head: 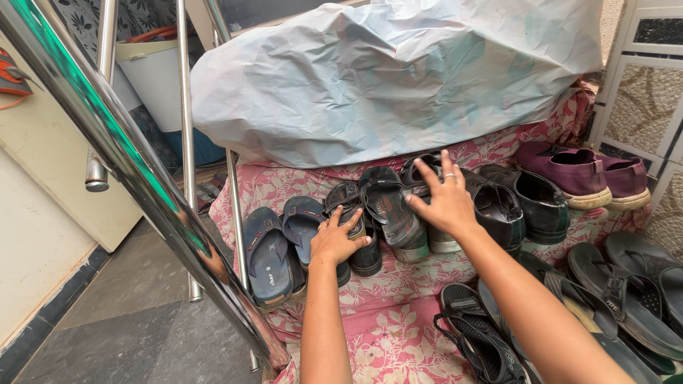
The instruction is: The person organizes footwear by picking up, rearranging, aligning, and stacking various shoes, sandals, and slippers across the tiered rack by hand.
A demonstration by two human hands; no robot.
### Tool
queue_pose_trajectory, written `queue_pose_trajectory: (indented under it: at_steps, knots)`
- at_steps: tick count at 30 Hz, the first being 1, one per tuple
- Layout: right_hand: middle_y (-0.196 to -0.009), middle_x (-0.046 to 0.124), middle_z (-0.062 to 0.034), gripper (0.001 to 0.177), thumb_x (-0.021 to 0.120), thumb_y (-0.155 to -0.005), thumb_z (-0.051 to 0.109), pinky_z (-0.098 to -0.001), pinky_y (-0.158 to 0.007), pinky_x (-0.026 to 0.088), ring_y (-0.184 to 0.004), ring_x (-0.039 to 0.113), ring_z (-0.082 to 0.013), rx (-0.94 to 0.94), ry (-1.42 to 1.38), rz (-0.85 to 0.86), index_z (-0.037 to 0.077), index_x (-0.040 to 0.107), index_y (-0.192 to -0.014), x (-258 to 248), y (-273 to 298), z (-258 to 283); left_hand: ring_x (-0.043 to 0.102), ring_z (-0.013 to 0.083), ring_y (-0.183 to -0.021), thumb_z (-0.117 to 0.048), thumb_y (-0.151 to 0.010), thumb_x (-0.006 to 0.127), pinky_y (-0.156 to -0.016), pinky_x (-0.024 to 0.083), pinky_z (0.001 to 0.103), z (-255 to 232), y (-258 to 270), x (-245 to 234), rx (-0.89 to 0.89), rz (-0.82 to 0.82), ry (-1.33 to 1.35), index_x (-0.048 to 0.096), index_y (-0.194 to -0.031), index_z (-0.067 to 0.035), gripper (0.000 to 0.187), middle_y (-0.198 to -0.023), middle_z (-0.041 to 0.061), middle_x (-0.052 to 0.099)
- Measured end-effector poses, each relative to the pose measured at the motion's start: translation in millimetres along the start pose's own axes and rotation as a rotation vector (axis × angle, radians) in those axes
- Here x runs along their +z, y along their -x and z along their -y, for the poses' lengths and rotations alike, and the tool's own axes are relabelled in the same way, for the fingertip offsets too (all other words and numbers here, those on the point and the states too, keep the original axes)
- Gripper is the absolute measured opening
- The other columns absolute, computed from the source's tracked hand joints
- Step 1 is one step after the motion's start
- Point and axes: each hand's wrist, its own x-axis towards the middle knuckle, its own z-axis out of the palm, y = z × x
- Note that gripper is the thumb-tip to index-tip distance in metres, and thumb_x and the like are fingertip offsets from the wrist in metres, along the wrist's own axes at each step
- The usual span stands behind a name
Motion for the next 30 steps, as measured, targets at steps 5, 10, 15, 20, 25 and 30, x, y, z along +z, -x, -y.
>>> queue_pose_trajectory:
  at_steps: [5,10,15,20,25,30]
  knots:
    - [-0.167,0.026,-0.0148,0.076,0.061,-0.083,0.070,-0.0615,-0.101,0.044,-0.149,0.029,-0.0457,0.007,0.205,0.059,0.049,0.039,-0.153,10.5,2.0,11.2,0.029,0.0341,-0.152,-0.072,-0.077,0.068,-0.115,0.040,0.047,-1.6,3.3,-2.1,0.000,0.002,-0.025,0.035,-0.152,-0.059,0.083,-0.171,-0.005,0.019]
    - [-0.167,0.028,-0.0138,0.074,0.054,-0.086,0.073,-0.0613,-0.101,0.045,-0.149,0.029,-0.0449,0.004,0.232,0.098,0.050,0.036,-0.154,13.2,4.9,2.6,0.030,0.0313,-0.152,-0.072,-0.076,0.068,-0.114,0.042,0.047,-1.4,3.3,-0.8,0.002,-0.002,-0.020,0.035,-0.151,-0.059,0.082,-0.171,-0.007,0.019]
    - [-0.169,0.020,-0.0110,0.078,0.048,-0.086,0.077,-0.0614,-0.101,0.043,-0.153,0.022,-0.0410,0.035,0.295,0.211,0.052,0.026,-0.157,15.3,2.6,3.3,0.031,0.0307,-0.152,-0.072,-0.076,0.068,-0.114,0.042,0.046,-1.1,2.2,1.7,0.000,-0.016,-0.028,0.035,-0.151,-0.059,0.082,-0.171,-0.006,0.019]
    - [-0.171,0.014,-0.0065,0.080,0.047,-0.085,0.079,-0.0632,-0.103,0.041,-0.155,0.016,-0.0377,0.089,0.305,0.287,0.053,0.024,-0.157,17.6,0.0,2.4,0.031,0.0306,-0.152,-0.072,-0.077,0.069,-0.114,0.042,0.046,0.0,1.7,2.9,0.003,-0.018,-0.027,0.035,-0.151,-0.060,0.082,-0.171,-0.006,0.019]
    - [-0.172,0.010,-0.0056,0.081,0.045,-0.085,0.080,-0.0646,-0.105,0.039,-0.156,0.014,-0.0369,0.110,0.321,0.320,0.052,0.022,-0.158,18.4,-0.2,2.1,0.031,0.0305,-0.151,-0.072,-0.076,0.069,-0.114,0.042,0.046,-1.5,2.2,2.0,0.003,-0.020,-0.028,0.035,-0.151,-0.059,0.083,-0.170,-0.006,0.019]
    - [-0.172,0.009,-0.0051,0.082,0.046,-0.085,0.079,-0.0651,-0.106,0.038,-0.156,0.013,-0.0367,0.122,0.291,0.320,0.050,0.023,-0.158,19.6,0.0,1.1,0.031,0.0308,-0.151,-0.071,-0.077,0.069,-0.114,0.043,0.047,0.2,3.1,3.0,0.006,-0.013,-0.026,0.036,-0.150,-0.059,0.082,-0.171,-0.006,0.018]
